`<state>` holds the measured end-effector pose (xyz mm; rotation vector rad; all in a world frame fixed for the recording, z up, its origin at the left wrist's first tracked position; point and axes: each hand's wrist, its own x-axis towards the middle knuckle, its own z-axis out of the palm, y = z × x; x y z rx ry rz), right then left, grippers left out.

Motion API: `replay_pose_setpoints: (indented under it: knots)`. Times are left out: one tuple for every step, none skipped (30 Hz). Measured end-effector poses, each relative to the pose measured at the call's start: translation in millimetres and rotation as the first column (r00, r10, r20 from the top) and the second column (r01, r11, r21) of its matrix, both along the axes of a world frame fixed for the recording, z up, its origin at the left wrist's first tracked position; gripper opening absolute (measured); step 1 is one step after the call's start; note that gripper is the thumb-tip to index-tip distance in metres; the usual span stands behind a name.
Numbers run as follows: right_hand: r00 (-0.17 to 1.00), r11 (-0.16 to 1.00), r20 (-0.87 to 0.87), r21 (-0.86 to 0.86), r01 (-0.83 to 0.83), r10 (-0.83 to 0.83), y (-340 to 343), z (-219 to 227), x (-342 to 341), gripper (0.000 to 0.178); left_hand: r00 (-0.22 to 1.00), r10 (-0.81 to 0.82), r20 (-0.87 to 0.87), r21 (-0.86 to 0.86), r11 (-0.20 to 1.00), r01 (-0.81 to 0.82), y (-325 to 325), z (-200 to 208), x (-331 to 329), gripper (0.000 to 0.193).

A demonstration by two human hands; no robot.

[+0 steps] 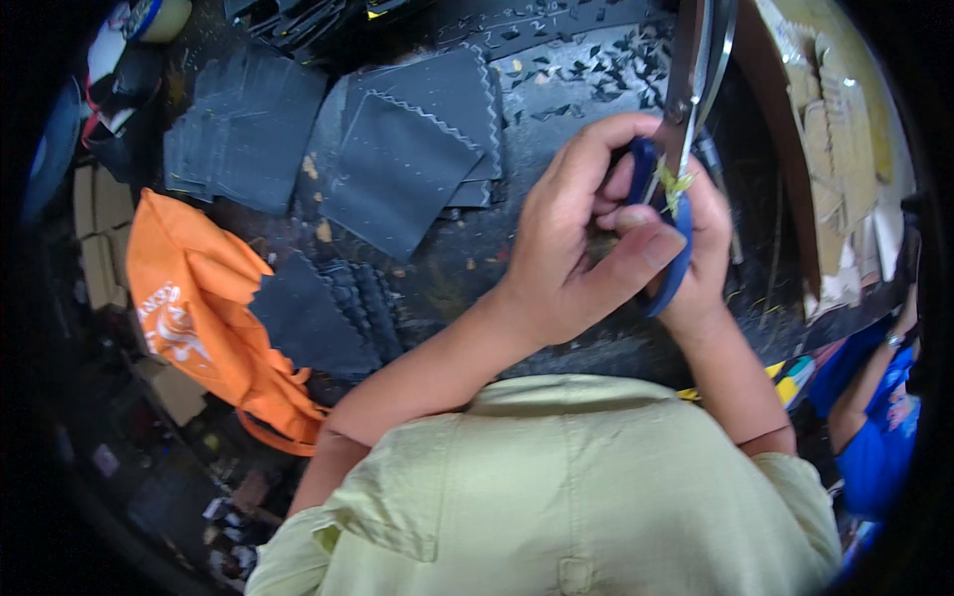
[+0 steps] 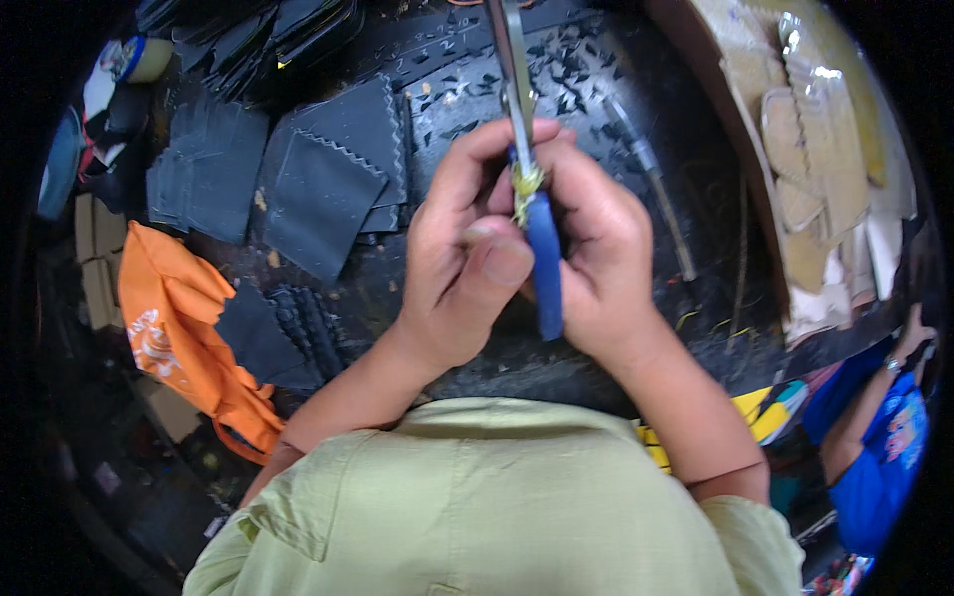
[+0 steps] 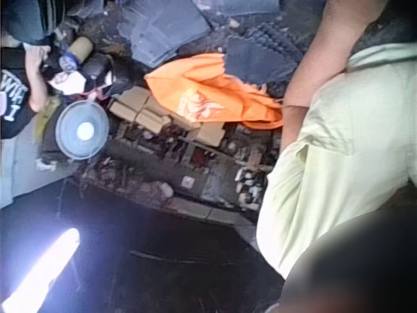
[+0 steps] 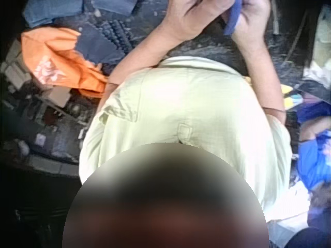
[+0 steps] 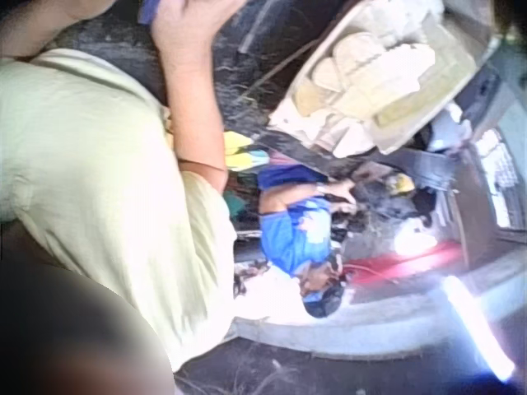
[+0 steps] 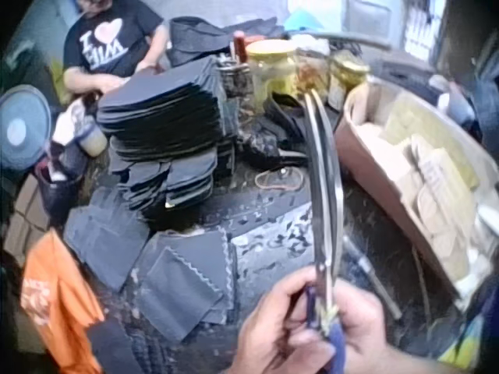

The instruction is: The person uses shears to trim the edges of small black rectangular material pieces on a workbench. They repeatedly pick up pieces, cut along the edges, and place the trimmed pieces into a growing stack.

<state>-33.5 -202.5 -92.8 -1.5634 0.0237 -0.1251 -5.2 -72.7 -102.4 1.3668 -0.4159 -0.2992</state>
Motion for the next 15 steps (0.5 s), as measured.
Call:
replay_pose_setpoints:
  knots:
    - [1.000, 1.000, -0.013, 0.000, 0.000, 0.000, 0.3, -0.1, -0.4, 0.025, 1.000, 0.007, 0.007, -0.015, 1.000, -0.007, -0.1, -0.4, 0.3, 0.082]
    - [1.000, 1.000, -0.025, 0.001, 0.002, -0.002, 0.5, -0.1, -1.2, 0.025, 1.000, 0.012, 0.008, -0.020, 1.000, -0.012, -0.2, -0.6, -0.6, 0.084]
    - [1.000, 1.000, -0.031, -0.021, 0.002, -0.003, 0.7, -0.3, -1.7, 0.027, 0.998, 0.022, 0.060, -0.014, 1.000, -0.021, -0.9, -1.6, 0.1, 0.083]
    - [0.999, 0.999, -0.039, -0.045, -0.002, 0.000, 1.0, -0.2, -2.4, 0.030, 0.998, 0.027, 0.049, -0.015, 1.000, -0.026, -1.7, -2.2, 0.5, 0.081]
    - [0.996, 0.985, 0.038, -0.156, -0.078, 0.084, -2.1, 0.4, -0.7, 0.032, 0.998, 0.041, 0.040, -0.014, 0.999, -0.040, -2.3, -1.6, -0.7, 0.078]
    - [0.999, 0.994, -0.012, -0.100, -0.048, 0.047, -0.7, 1.6, -3.0, 0.035, 0.999, 0.046, 0.029, -0.002, 0.999, -0.046, -0.5, -0.2, -2.3, 0.075]
    - [0.998, 0.999, -0.061, -0.039, -0.009, 0.006, 1.6, 2.6, -5.2, 0.039, 0.999, 0.046, 0.022, 0.017, 0.999, -0.046, 2.4, 1.7, -3.3, 0.073]
    - [0.999, 0.999, -0.038, -0.041, 0.007, -0.009, 3.0, 2.6, -4.8, 0.038, 0.997, 0.059, 0.040, 0.018, 0.998, -0.060, 3.3, 3.0, -3.2, 0.070]
    - [0.999, 0.999, -0.048, -0.047, -0.025, 0.023, 2.3, 3.3, -3.6, 0.039, 0.996, 0.067, 0.059, 0.017, 0.998, -0.069, 3.1, 4.4, -2.7, 0.067]
    - [0.998, 0.999, -0.047, -0.008, -0.032, 0.031, 3.1, 3.8, -4.6, 0.037, 0.998, 0.059, 0.036, 0.013, 0.998, -0.059, 3.9, 6.2, -3.9, 0.061]
    - [0.998, 0.999, -0.058, 0.033, -0.031, 0.033, 2.6, 5.0, -5.4, 0.035, 0.997, 0.064, 0.039, 0.009, 0.998, -0.064, 2.8, 7.5, -3.9, 0.059]
    - [0.998, 0.998, -0.059, 0.062, -0.026, 0.030, 3.0, 5.4, -6.1, 0.033, 0.997, 0.065, 0.043, 0.005, 0.998, -0.065, 2.2, 9.0, -3.4, 0.058]
    - [0.998, 0.996, -0.057, 0.091, -0.020, 0.026, 3.2, 5.8, -6.6, 0.032, 0.997, 0.064, 0.050, -0.001, 0.998, -0.064, 1.3, 10.8, -2.8, 0.056]
    - [0.998, 0.993, -0.053, 0.120, -0.018, 0.024, 2.9, 6.6, -6.4, 0.030, 0.997, 0.064, 0.042, 0.006, 0.998, -0.064, 1.2, 14.2, -4.2, 0.053]
    - [0.999, 0.992, -0.033, 0.125, -0.027, 0.031, 2.6, 7.9, -6.3, 0.028, 0.995, 0.084, 0.056, 0.007, 0.996, -0.084, 0.4, 18.2, -5.5, 0.053]
